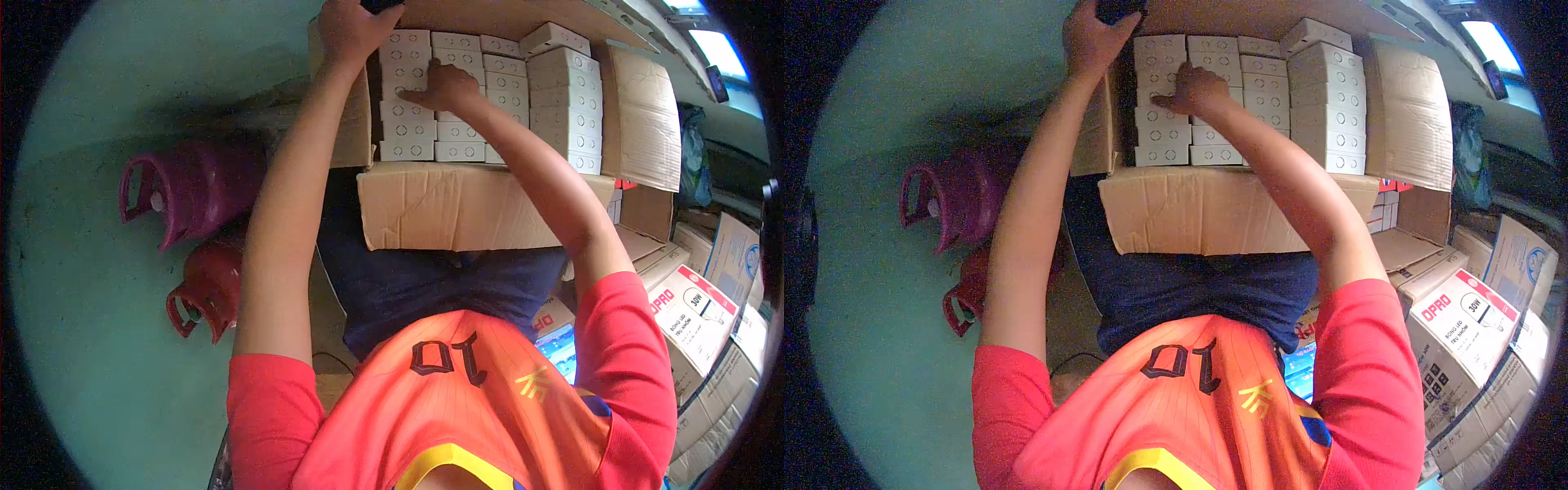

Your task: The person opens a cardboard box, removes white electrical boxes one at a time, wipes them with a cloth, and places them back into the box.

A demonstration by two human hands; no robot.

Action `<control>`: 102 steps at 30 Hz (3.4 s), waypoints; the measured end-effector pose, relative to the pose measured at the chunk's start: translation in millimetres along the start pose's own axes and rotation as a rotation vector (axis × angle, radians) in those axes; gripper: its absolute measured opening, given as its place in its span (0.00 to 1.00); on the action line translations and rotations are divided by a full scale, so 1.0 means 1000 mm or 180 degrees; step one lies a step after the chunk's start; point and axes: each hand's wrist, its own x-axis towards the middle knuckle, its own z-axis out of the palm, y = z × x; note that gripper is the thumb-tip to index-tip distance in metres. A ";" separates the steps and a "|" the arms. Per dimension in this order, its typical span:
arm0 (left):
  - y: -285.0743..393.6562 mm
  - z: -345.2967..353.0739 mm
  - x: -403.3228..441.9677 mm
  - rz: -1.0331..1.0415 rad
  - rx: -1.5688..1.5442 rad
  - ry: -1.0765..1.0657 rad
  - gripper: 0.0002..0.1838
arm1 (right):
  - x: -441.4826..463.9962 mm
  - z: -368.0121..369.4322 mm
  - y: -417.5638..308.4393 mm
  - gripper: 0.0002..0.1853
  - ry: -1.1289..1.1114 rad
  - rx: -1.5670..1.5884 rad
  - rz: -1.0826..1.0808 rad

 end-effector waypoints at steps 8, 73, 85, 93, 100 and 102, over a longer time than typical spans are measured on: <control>0.000 0.001 -0.003 -0.0060 0.0043 -0.0004 0.26 | 0.006 0.017 -0.055 0.57 -0.0045 0.0332 0.0635; 0.303 -0.042 -0.265 -0.0911 -0.2236 -0.2349 0.45 | -0.372 0.024 0.060 0.46 0.3612 0.6510 -0.0602; 0.283 -0.057 -0.247 -0.2659 -0.4620 -0.1233 0.54 | -0.393 0.016 0.037 0.51 0.3032 0.5096 -0.1142; 0.254 -0.063 -0.233 -0.2668 -0.6403 -0.1574 0.48 | -0.415 -0.020 0.096 0.23 0.3437 0.6690 -0.0060; 0.258 -0.038 -0.271 -0.2614 -0.6517 -0.1514 0.35 | -0.399 -0.040 0.069 0.31 0.2318 0.1945 -0.1486; 0.259 -0.042 -0.263 -0.3006 -0.6452 -0.1595 0.36 | -0.400 -0.040 0.075 0.29 0.1994 0.1711 -0.1609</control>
